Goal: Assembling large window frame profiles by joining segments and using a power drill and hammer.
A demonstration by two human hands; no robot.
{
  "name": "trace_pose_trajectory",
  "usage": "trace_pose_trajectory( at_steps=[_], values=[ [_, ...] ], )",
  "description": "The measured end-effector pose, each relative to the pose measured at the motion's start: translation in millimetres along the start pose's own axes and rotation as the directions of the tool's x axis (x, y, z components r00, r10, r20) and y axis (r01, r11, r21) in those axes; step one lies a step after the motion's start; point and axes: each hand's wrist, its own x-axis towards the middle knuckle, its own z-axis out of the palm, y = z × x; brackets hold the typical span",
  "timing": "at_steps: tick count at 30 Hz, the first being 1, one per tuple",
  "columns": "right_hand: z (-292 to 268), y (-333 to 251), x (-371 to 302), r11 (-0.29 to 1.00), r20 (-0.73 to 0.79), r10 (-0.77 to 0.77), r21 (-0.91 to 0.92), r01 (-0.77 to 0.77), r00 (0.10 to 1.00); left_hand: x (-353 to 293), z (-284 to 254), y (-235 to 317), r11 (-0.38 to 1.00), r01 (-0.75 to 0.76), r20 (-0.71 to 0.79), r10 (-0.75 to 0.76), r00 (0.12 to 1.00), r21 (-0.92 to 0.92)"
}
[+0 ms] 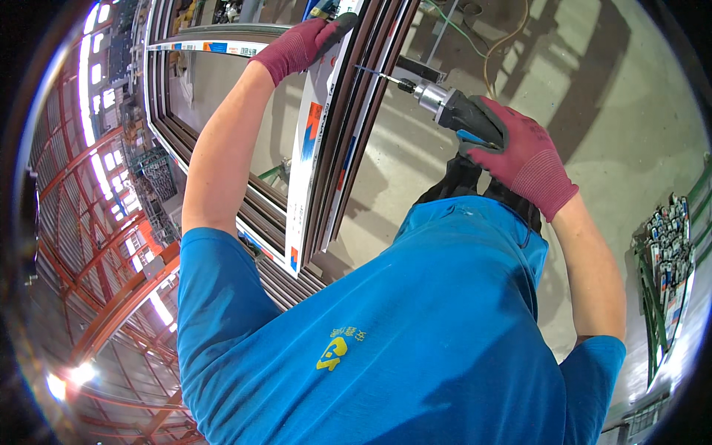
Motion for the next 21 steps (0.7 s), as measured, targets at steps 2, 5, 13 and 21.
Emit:
trace_pose_trajectory(
  at_steps=[2, 5, 13, 21],
  values=[
    [0, 0, 0, 0.999, -0.009, -0.004, -0.038, 0.003, 1.000, -1, -3, 2, 0.994, 0.108, 0.085, -0.106, 0.991, -0.029],
    [0, -1, 0, 1.000, 0.004, 0.007, 0.013, -0.007, 1.000, 0, -2, 1, 1.000, -0.023, 0.006, 0.023, 1.000, 0.016],
    [-3, -7, -1, 0.997, 0.029, 0.049, 0.054, -0.051, 0.998, 8, 10, -12, 0.999, 0.034, 0.005, -0.034, 0.999, -0.030],
    [-2, -7, 1, 0.999, 0.013, 0.019, 0.031, -0.019, 1.000, 6, 9, -15, 1.000, 0.005, -0.005, -0.005, 1.000, -0.009]
  ],
)
